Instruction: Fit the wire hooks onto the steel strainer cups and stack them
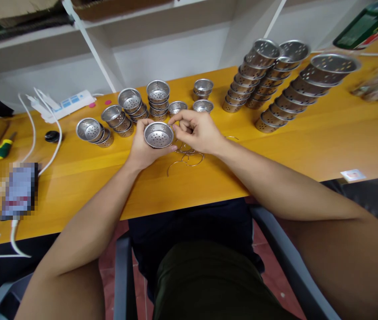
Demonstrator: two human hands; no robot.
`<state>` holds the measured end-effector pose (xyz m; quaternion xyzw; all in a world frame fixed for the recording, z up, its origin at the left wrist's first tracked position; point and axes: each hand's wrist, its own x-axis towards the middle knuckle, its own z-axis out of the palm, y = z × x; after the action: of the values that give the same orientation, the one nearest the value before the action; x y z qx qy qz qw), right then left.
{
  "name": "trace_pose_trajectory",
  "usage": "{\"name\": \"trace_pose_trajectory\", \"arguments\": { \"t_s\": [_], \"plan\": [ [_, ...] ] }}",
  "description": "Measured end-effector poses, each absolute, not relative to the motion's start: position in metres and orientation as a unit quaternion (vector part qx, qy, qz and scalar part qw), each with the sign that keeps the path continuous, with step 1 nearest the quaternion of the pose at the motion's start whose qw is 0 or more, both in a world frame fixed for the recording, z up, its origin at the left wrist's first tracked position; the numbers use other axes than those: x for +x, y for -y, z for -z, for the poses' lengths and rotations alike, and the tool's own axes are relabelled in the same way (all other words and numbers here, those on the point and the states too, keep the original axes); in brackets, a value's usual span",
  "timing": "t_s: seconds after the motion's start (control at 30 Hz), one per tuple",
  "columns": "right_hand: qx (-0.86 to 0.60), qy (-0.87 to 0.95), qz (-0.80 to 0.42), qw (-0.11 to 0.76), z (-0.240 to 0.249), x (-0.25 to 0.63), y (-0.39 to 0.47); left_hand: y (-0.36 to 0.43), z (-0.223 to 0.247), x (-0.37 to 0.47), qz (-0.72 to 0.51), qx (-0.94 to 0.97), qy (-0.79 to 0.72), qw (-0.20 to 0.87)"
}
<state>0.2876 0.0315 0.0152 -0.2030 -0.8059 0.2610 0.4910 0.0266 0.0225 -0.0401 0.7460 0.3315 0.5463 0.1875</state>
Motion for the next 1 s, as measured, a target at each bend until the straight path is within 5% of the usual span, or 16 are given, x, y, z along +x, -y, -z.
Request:
{"name": "trace_pose_trajectory", "arguments": {
  "t_s": [1.0],
  "plan": [
    [-0.265, 0.795, -0.228, 0.496, -0.016, 0.285, -0.028, -0.012, 0.036, 0.037, -0.503, 0.765, -0.307, 0.261]
  ]
}}
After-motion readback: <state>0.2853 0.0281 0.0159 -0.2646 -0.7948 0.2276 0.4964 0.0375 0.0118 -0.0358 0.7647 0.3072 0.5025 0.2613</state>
